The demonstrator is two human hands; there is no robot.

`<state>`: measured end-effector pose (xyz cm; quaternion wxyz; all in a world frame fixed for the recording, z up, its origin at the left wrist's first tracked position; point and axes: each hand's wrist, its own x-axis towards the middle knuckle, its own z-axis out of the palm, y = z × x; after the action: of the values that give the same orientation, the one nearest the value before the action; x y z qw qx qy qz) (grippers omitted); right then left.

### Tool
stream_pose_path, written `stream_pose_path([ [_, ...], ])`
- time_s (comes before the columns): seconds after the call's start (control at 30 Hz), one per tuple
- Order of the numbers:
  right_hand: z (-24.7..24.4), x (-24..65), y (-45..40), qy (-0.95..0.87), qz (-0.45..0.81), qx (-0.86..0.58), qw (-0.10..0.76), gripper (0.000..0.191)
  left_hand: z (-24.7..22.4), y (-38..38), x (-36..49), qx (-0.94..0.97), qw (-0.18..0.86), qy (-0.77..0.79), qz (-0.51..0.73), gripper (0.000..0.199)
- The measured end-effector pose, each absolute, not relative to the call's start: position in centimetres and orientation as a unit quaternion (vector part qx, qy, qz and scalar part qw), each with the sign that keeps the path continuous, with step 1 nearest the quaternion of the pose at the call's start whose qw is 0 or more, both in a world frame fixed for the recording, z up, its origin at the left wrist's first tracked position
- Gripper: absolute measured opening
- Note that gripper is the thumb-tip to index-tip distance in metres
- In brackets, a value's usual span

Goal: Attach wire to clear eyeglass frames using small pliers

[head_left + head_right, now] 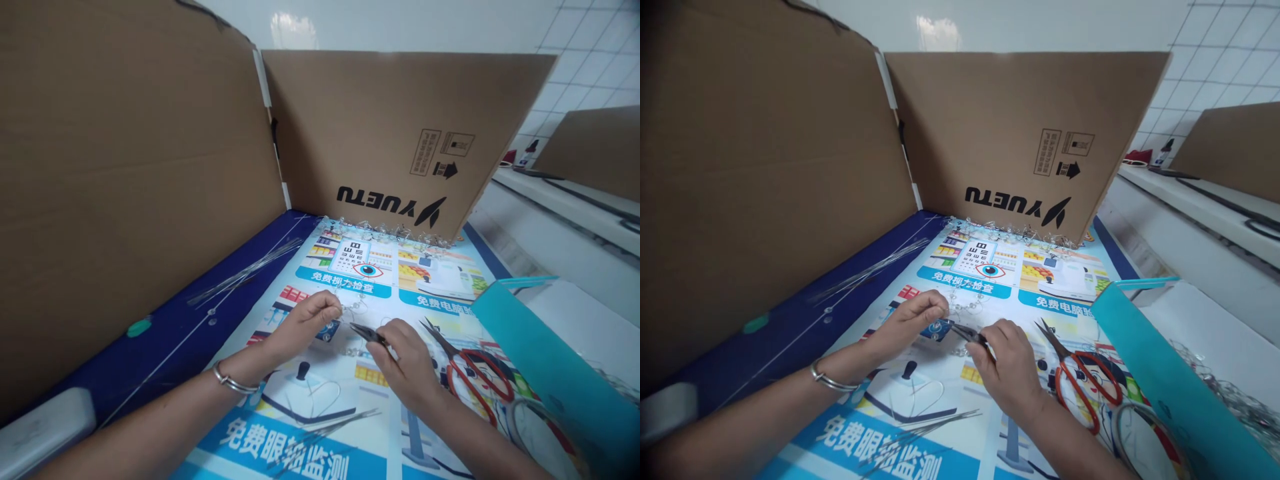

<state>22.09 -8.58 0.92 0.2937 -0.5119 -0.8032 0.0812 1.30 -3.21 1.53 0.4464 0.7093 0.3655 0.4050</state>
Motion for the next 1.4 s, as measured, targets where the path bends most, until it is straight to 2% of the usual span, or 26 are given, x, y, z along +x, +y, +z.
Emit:
stream_pose_path([
  [0.27, -0.2, 22.0, -8.9, -0.806, 0.104, -0.468, 0.347, 0.016, 0.8, -3.3, 1.3, 0.648, 0.541, 0.295, 0.448, 0.018],
  [0.6, -0.4, 21.9, -9.0, -0.814, 0.107, -0.454, 0.345, 0.018, 1.4, -3.8, 1.6, 0.557, 0.649, 0.209, 0.474, 0.021],
  [1.4, -0.7, 21.7, -9.0, -0.829, 0.089, -0.452, 0.316, 0.02, 1.3, -4.0, 1.9, 0.499, 0.707, 0.195, 0.462, 0.031],
])
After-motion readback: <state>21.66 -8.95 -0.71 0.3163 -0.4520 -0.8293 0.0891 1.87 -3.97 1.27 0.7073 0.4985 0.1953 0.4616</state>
